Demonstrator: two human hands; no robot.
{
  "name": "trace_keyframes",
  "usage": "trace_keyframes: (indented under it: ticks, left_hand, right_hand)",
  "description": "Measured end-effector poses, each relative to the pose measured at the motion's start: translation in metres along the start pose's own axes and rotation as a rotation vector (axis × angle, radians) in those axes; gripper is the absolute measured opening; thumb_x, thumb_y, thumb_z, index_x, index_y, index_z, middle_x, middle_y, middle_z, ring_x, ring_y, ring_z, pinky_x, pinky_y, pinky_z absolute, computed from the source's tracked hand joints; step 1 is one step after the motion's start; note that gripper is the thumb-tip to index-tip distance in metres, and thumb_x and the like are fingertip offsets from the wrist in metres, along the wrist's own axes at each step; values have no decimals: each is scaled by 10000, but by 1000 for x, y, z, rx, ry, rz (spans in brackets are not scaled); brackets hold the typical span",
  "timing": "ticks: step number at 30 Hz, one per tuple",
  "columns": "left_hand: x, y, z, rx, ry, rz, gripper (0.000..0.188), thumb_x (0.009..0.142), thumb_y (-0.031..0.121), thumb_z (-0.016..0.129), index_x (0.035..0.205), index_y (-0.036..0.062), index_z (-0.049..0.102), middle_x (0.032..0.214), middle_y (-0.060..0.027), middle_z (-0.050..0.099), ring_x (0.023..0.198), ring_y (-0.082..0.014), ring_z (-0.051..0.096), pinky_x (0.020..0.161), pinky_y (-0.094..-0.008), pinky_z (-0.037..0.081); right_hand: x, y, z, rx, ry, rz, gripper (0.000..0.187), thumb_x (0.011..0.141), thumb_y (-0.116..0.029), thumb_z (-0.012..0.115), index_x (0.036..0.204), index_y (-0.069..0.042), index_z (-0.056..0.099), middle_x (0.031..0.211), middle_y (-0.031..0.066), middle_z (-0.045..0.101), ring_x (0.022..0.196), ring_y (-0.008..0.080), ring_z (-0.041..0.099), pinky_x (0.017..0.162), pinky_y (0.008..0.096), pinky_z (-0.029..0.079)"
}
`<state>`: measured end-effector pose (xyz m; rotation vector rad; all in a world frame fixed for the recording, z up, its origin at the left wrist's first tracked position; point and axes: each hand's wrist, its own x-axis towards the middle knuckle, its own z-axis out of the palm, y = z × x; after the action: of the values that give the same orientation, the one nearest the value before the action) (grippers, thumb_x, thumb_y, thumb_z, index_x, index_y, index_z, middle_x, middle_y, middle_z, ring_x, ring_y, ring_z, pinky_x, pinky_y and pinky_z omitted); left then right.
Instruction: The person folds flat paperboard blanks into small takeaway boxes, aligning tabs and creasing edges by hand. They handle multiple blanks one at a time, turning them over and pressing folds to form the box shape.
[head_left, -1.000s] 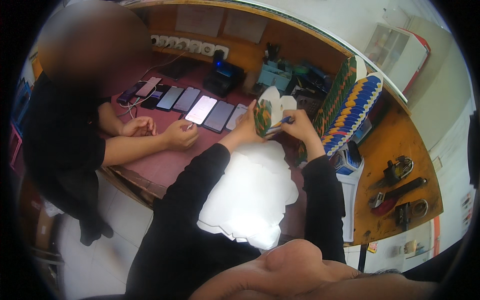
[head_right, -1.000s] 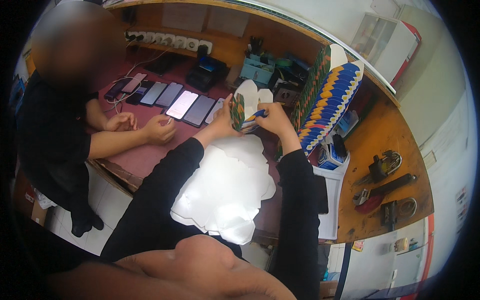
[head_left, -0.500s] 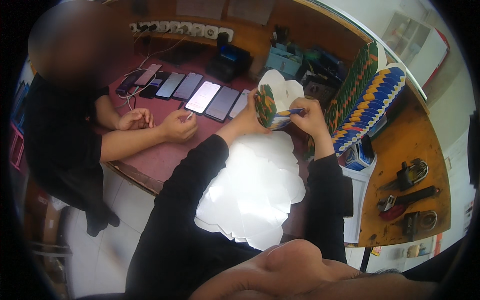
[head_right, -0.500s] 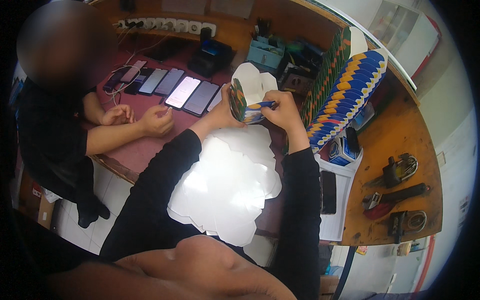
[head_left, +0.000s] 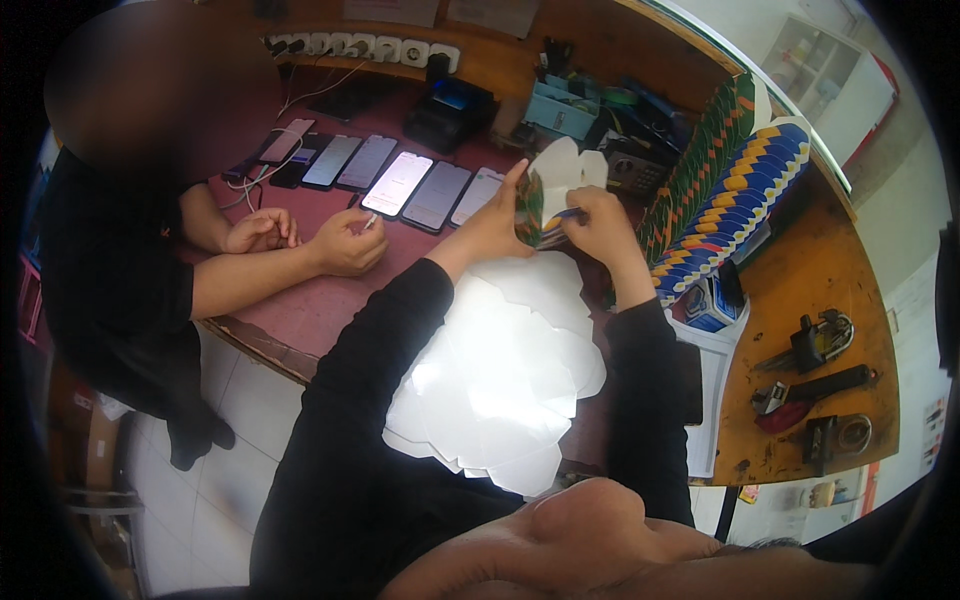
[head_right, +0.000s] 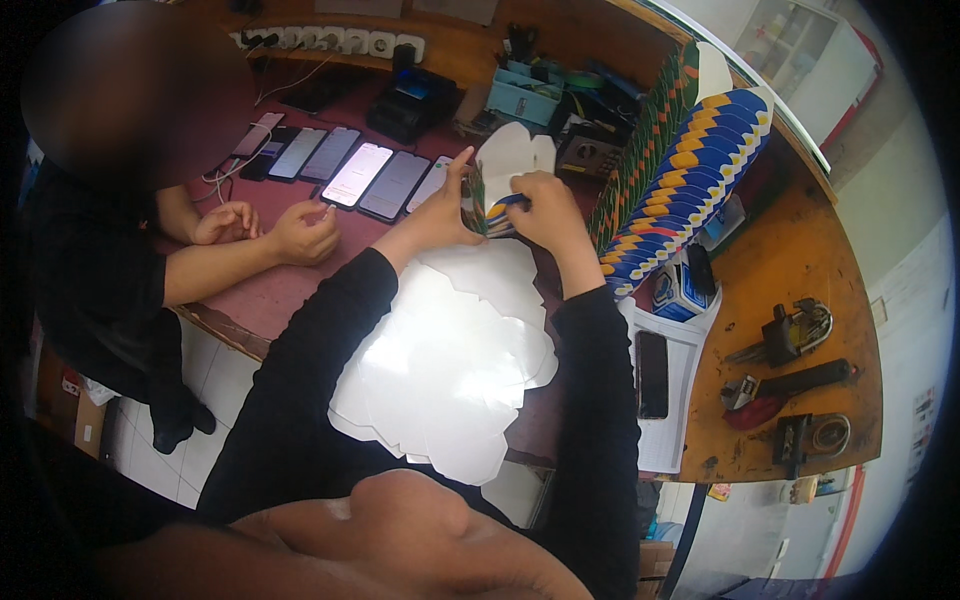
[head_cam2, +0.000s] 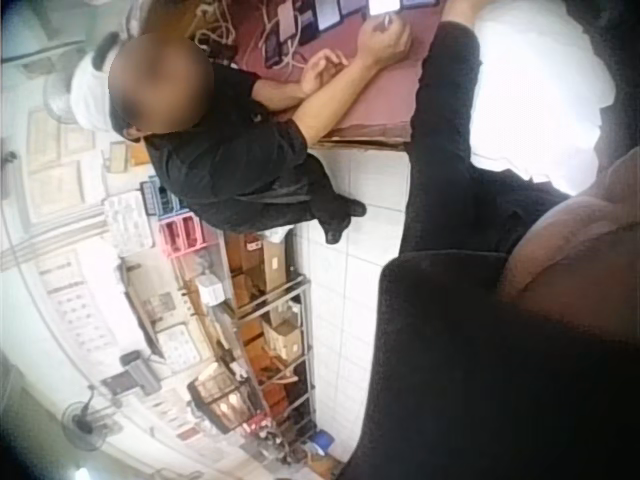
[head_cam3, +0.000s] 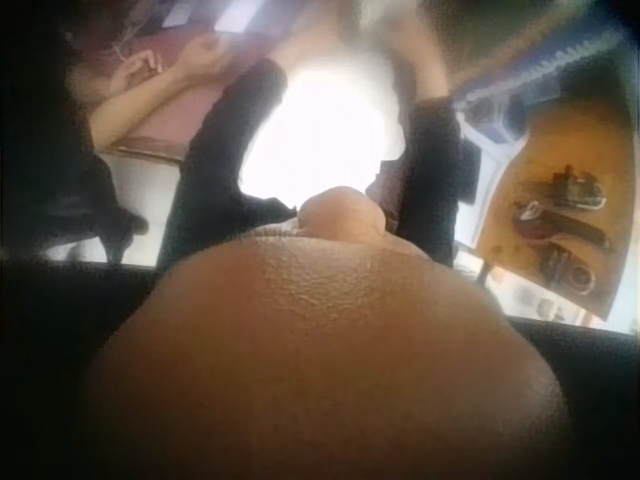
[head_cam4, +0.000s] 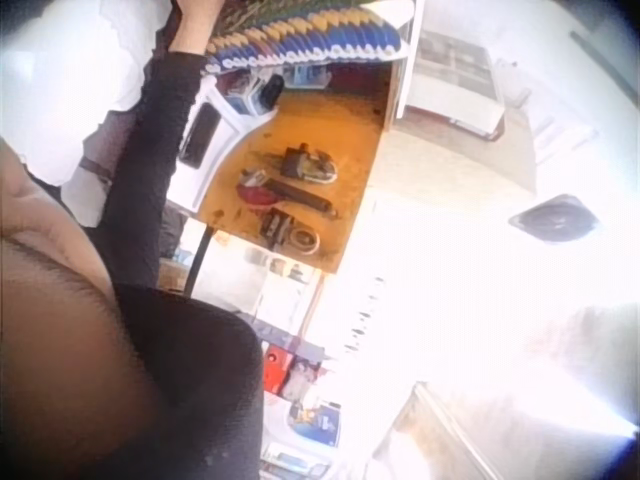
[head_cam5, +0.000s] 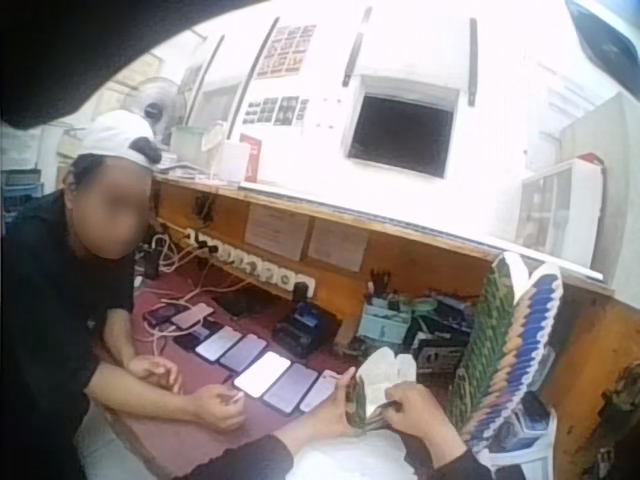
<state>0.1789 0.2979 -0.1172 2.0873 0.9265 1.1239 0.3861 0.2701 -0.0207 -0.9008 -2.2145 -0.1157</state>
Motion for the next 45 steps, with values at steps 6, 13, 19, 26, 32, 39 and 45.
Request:
trace_keyframes:
  ticks: [6,13,19,26,32,39,45]
  left_hand:
    - [6,-4,-17,91,-44,90,1545,573,180,968,1606,197,-181,1579,-310,308,1414,-470,437,1180,-432,392]
    - [9,-1,-22,19,-106,24,1592,577,176,974,1586,205,-257,1592,-303,286,1434,-437,423,1204,-429,366]
    - [10,-1,-22,42,-113,74,1602,572,125,971,1596,196,-259,1589,-302,313,1445,-430,411,1205,-408,355]
    - [17,6,-25,49,-121,99,1618,555,142,988,1608,207,-239,1594,-293,323,1458,-444,384,1199,-416,355]
    - [21,25,-32,424,25,244,1384,484,238,1016,1586,171,183,1529,-211,429,1485,-430,335,1187,-535,359]
    - [39,26,-43,483,-124,-42,1126,498,286,1009,1430,131,397,1553,-168,385,1461,-444,360,1158,-530,395]
    - [26,18,-39,366,118,157,1265,567,264,987,1573,132,230,1552,-203,369,1425,-456,406,1140,-501,417]
  right_hand:
    - [-1,16,-7,189,-186,225,114,722,-43,666,809,29,652,698,146,631,640,204,589,615,321,471]
    - [-15,17,-6,400,39,201,107,724,-4,633,811,38,679,707,49,650,672,95,574,621,255,448]
    - [-10,22,-5,335,-13,328,126,719,-59,652,802,33,629,670,126,626,617,167,619,583,303,467]
    - [6,-4,12,4,-123,265,167,758,-119,653,870,4,644,838,245,678,818,439,686,724,434,537]
    - [4,-5,9,-5,-153,277,237,751,-120,677,956,-22,609,883,217,685,898,428,671,783,440,527]
    - [-2,-5,20,-143,-94,199,338,754,-92,713,1047,-40,552,981,191,669,990,416,645,889,462,506]
    - [5,6,23,48,-203,328,505,757,-81,786,1195,-94,534,1175,207,638,1106,412,642,970,491,492]
